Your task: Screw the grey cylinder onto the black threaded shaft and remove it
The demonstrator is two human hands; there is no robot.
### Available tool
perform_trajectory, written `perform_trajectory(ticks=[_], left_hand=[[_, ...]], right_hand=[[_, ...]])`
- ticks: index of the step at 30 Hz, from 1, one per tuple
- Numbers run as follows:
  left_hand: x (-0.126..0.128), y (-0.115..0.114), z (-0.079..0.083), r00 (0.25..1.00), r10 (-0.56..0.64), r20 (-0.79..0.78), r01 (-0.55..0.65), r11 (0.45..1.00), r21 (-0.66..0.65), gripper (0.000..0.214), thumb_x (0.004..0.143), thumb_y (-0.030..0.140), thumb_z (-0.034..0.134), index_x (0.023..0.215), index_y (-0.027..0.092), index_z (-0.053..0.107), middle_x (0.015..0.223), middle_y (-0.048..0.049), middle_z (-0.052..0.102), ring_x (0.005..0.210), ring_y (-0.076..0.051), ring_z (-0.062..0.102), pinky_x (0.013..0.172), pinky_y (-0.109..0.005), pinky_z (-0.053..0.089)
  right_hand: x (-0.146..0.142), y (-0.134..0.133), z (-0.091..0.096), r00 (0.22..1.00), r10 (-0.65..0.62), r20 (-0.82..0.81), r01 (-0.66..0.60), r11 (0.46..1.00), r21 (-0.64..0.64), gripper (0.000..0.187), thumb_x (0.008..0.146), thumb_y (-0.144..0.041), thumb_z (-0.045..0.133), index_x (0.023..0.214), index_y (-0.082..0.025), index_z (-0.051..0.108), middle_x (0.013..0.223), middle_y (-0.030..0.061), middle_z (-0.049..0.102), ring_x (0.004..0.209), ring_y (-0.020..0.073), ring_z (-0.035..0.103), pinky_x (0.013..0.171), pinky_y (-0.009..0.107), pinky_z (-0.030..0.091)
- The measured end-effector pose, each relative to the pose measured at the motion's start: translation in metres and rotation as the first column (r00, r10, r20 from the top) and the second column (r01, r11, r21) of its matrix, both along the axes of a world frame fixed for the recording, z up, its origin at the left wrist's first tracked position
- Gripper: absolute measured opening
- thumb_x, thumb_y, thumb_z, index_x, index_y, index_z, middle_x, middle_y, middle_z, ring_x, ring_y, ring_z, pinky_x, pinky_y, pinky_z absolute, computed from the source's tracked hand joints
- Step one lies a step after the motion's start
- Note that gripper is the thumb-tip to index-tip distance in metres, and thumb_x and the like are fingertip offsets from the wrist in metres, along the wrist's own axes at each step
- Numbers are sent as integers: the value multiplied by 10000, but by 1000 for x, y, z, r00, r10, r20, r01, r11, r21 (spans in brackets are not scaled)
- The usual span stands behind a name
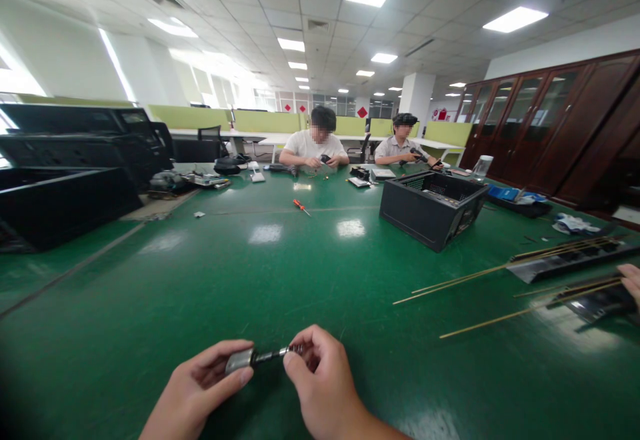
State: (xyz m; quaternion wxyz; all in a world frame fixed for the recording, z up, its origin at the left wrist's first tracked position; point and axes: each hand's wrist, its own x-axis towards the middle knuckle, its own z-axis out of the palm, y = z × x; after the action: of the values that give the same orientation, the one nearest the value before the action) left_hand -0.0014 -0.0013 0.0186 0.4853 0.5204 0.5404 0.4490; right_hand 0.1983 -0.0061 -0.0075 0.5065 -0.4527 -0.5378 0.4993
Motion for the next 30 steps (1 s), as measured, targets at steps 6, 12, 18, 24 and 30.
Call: perform_trajectory(ticks=[6,12,18,24,30], left_hand=[[2,-2,1,1000,22,1,-22,1000,-10,451,588,442,877,925,168,754,739,-37,736,637,-174,645,570,-211,501],[-2,0,-2,990,143,-2,-143,989,47,478,585,491,875,876,138,737,701,-36,703,559,-134,556,490,-197,431],[-5,12,-10,948,276,160,-287,956,50,567,564,477,901,977,146,698,775,-29,729,686,-164,642,673,-217,532],[-1,11,0,954,272,123,-276,961,18,628,575,446,894,1097,154,701,990,-78,769,940,-236,709,937,-298,525],[-37,-24,19,961,263,-86,-253,961,111,595,470,452,930,961,181,734,1007,-102,779,987,-334,718,963,-418,549]], right_hand=[[0,1,-2,999,-6,-37,6,1000,-3,124,851,-276,644,869,-154,628,731,1,573,657,133,509,620,242,410],[-1,5,-6,983,-23,-185,23,1000,-5,420,931,-550,533,800,-153,577,702,8,565,597,120,522,574,235,419],[-4,7,-12,970,16,-241,-28,999,-46,569,918,-683,453,661,-177,495,494,-42,454,429,90,420,450,216,345],[-4,9,-9,965,34,-259,-44,998,-33,582,887,-716,469,653,-183,485,470,-53,447,404,87,417,424,213,331],[-1,12,-7,961,40,-274,-53,998,-39,569,875,-710,481,669,-180,498,479,-53,469,399,84,427,425,214,344]])
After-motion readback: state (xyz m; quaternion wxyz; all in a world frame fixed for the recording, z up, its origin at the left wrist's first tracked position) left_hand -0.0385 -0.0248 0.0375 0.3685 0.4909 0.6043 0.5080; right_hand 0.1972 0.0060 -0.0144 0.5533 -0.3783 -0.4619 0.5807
